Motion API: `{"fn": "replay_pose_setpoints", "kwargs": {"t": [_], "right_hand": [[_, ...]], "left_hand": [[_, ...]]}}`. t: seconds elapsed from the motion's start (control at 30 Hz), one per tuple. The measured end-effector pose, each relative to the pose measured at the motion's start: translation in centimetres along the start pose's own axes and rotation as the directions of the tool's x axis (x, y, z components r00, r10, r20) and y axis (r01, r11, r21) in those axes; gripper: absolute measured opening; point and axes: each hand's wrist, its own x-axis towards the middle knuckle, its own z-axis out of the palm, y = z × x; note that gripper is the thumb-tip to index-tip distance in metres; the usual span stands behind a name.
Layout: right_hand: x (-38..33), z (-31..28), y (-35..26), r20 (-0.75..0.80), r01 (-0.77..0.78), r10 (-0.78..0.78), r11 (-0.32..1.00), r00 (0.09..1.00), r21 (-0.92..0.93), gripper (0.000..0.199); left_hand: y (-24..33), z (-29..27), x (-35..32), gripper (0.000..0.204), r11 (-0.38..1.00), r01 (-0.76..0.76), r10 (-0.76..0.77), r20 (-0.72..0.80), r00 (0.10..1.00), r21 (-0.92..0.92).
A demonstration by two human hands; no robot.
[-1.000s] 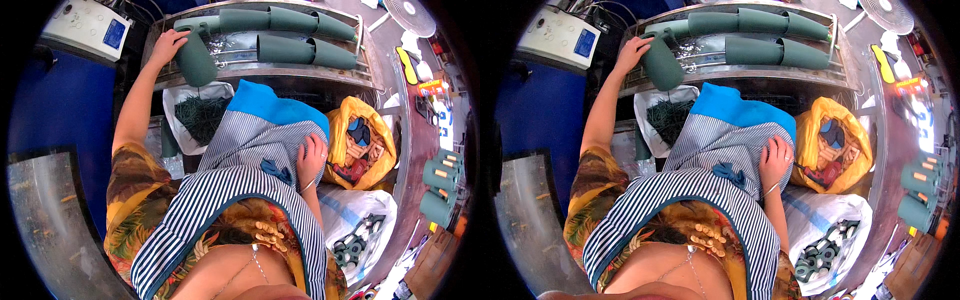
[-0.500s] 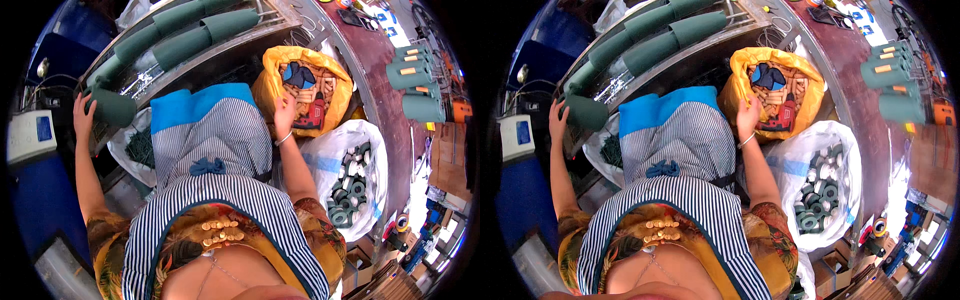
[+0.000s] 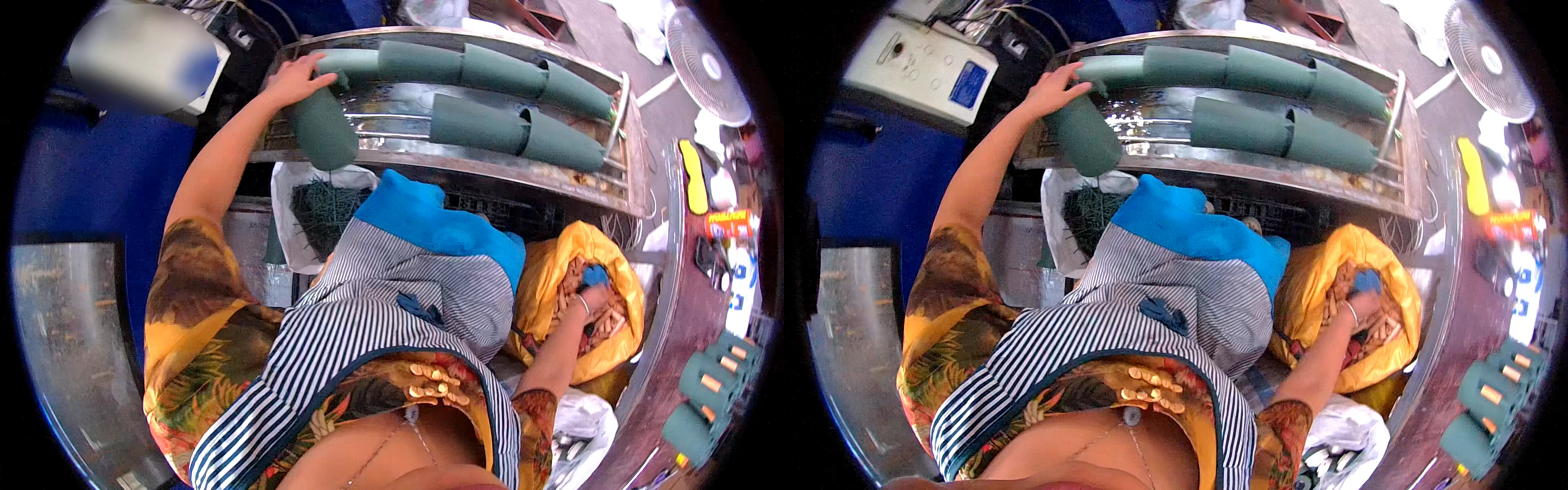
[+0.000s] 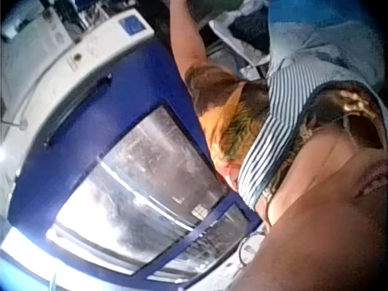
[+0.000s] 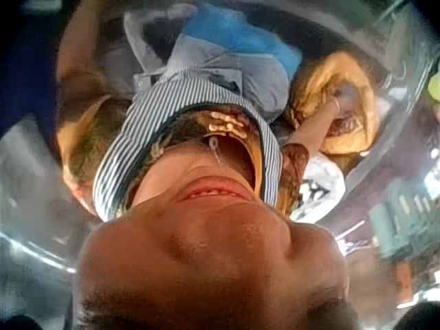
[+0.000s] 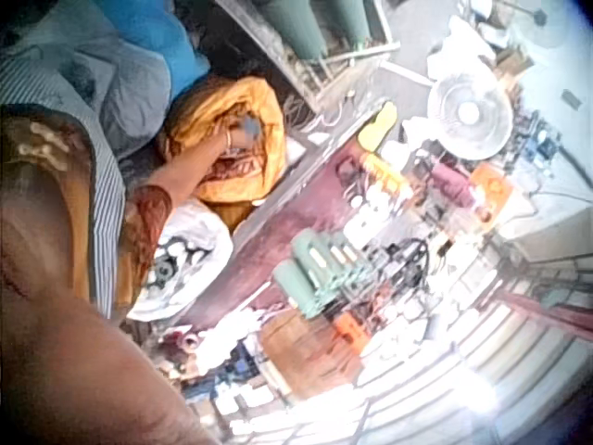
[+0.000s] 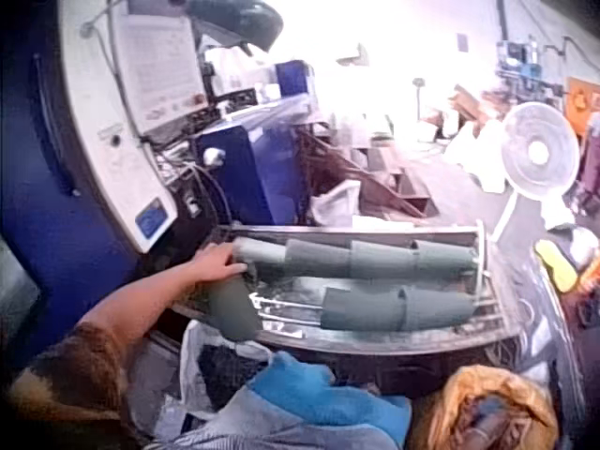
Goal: The person assembles green sprinkler bodies by inserting wooden plugs and plastic caps, using a red electric drill to secure parts and wiping the exterior with a blue cloth.
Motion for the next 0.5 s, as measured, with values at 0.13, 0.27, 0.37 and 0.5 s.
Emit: {"fn": "replay_pose_setpoints", "kwargs": {"t": [0.13,0.27,0.37,0.5], "right_hand": [[1.9,-7.5,-0.4,0.441,-0.510,0.555,-0.035,0.705,0.859,0.037],[-0.9,-16.2,-14.5,0.556,-0.441,0.485,-0.339,0.675,0.831,0.046],[-5.4,-20.3,-22.5,0.392,-0.337,0.197,-0.261,0.899,0.905,0.053],[-14.5,-21.0,-37.6,0.169,-0.187,-0.309,-0.029,0.936,0.982,0.047]], "left_hand": [[-1.4,0.9,-0.6,0.057,0.957,-0.086,0.015,0.249,0.968,0.278],[0.2,-0.2,-3.0,0.043,0.975,-0.103,0.090,0.075,0.993,0.197],[5.4,-4.6,-6.9,0.031,0.936,-0.345,0.345,-0.389,0.854,0.072],[16.9,-8.9,-13.5,0.034,0.607,-0.780,0.530,-0.652,0.542,-0.154]]}}
